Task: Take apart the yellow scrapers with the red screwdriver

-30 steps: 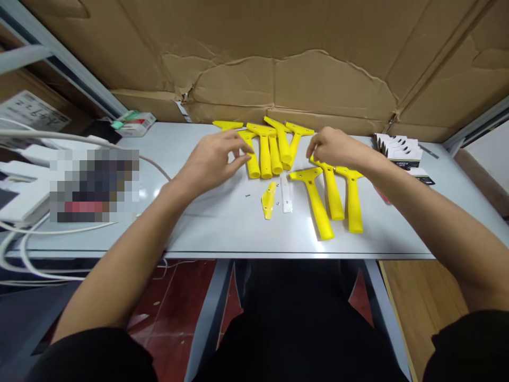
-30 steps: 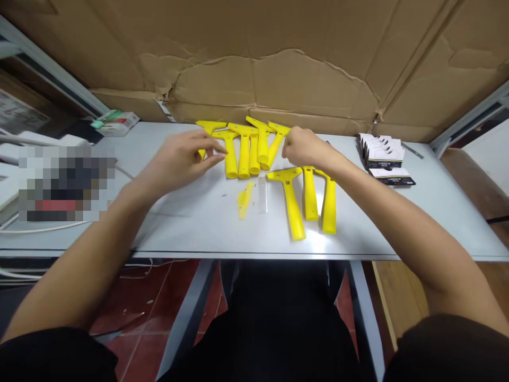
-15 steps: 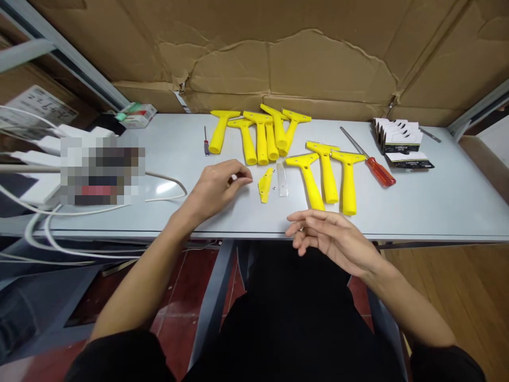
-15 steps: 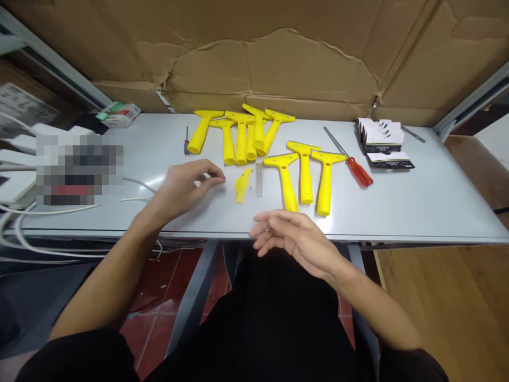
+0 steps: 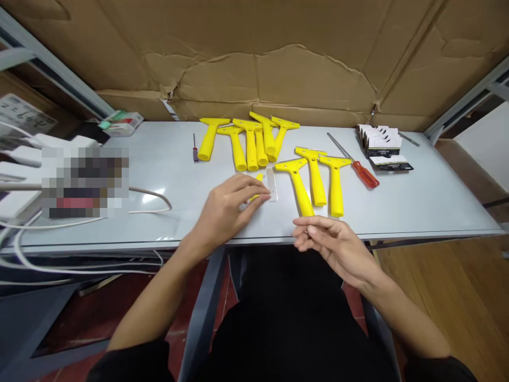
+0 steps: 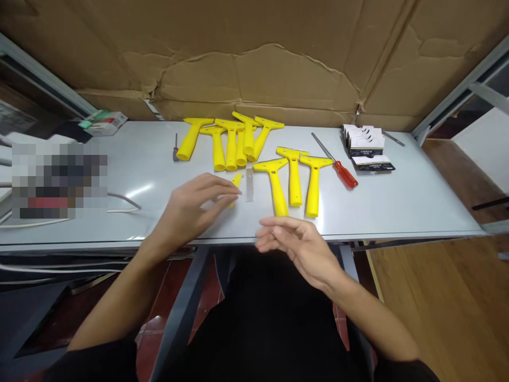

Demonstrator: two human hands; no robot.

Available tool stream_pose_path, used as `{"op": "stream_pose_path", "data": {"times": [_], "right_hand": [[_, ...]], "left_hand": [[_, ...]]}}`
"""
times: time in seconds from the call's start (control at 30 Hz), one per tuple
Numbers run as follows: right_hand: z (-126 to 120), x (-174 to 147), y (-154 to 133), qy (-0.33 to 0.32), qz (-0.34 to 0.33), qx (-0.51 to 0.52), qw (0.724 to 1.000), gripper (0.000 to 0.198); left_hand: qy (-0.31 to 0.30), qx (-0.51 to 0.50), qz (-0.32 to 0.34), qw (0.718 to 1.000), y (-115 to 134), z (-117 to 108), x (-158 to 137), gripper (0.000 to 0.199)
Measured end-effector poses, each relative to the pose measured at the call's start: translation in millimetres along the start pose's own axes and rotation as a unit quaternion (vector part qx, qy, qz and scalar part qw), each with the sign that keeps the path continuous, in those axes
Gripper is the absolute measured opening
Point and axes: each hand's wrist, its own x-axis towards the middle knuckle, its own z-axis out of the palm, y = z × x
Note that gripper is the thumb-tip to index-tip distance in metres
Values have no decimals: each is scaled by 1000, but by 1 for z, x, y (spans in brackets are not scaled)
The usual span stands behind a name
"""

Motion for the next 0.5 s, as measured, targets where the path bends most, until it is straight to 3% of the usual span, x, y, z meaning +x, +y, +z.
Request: {"op": "stream_pose_path", "data": {"times": [0.1, 0.23, 0.4, 0.5], "right_hand": [[-28, -17, -11, 27, -18, -100, 994, 48], [-52, -28, -17, 28, -1, -177, 984, 49], [-41, -23, -3, -72, 78, -198, 975, 53], [-33, -20, -1, -90, 87, -208, 970, 56]], "left_hand": [[-34, 96, -48, 994, -27, 9, -12, 32], [-61, 112, -70, 989, -38, 15, -29, 36], [5, 79, -110, 991, -34, 7, -36, 31], [9, 83, -148, 986, -38, 2, -38, 28]]}}
